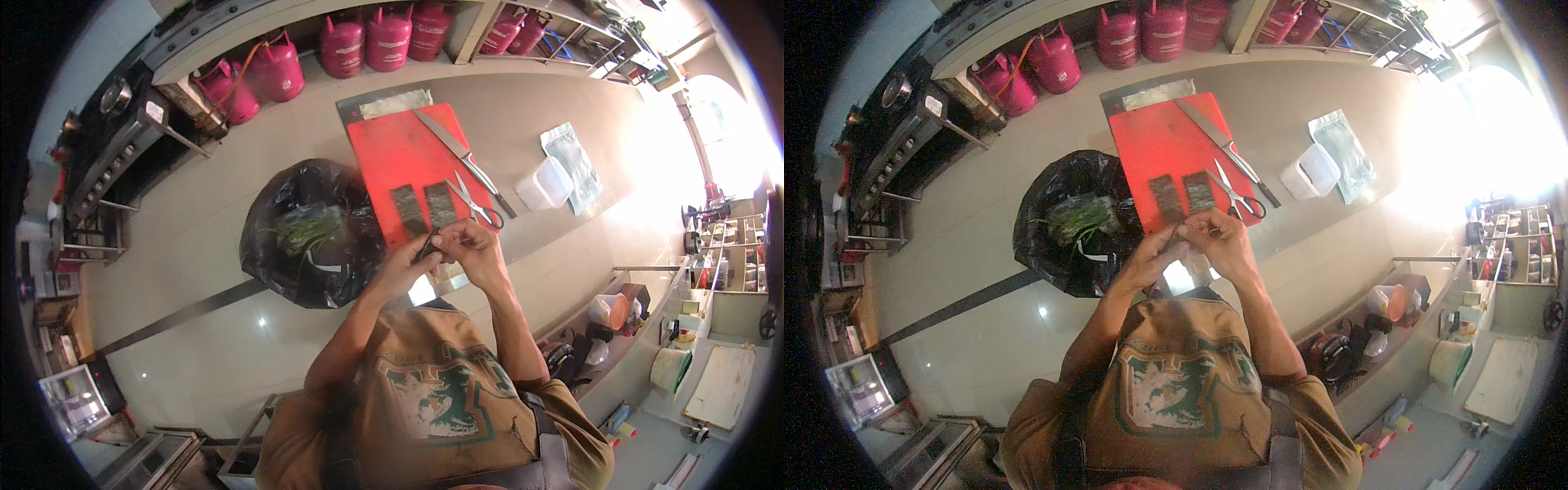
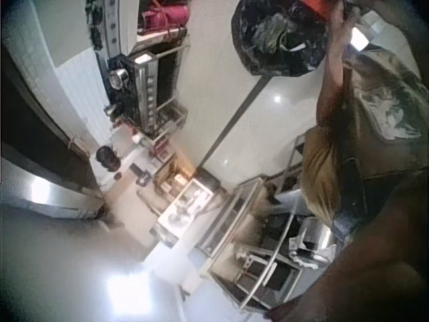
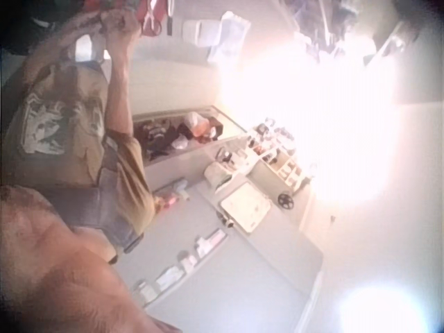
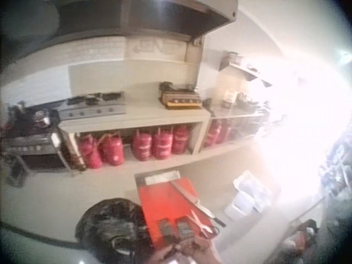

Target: The person opens a sealed package of dried seaweed, removes a sheet, and uses scissors to cut it into strips on a red cutting board. The cut pieces are placed into a small white container.

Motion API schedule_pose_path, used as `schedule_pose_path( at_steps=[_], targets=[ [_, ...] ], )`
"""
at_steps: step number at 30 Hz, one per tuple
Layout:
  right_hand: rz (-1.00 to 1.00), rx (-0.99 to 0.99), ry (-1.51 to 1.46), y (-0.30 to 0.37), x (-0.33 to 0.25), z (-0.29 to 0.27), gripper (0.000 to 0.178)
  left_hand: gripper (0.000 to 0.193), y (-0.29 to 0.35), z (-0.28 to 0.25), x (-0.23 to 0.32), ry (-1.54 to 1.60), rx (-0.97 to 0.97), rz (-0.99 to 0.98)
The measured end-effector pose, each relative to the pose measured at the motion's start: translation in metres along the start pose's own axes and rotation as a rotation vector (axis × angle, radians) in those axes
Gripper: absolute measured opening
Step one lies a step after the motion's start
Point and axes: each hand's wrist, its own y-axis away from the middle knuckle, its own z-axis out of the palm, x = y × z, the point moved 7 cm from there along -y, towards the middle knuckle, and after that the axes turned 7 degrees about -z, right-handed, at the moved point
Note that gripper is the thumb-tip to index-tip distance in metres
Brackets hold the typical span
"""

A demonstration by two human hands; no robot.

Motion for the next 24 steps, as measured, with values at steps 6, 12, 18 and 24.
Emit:
schedule_pose_path(
  at_steps=[6, 12, 18, 24],
  targets=[
    [-0.085, 0.021, 0.232, -0.001, -0.020, -0.013, 0.023, 0.035, 0.002, 0.016, 0.025, 0.085, -0.091, -0.119],
    [-0.223, 0.018, 0.392, -0.005, -0.037, -0.017, 0.024, 0.036, 0.002, 0.017, 0.030, 0.113, -0.088, -0.218],
    [-0.010, -0.134, 0.243, -0.007, -0.031, -0.032, 0.022, 0.037, -0.007, 0.021, 0.025, -0.042, -0.201, -0.251],
    [-0.056, -0.112, 0.178, -0.035, 0.003, -0.083, 0.022, 0.040, -0.024, 0.028, 0.032, -0.259, -0.265, -0.462]
  ],
)
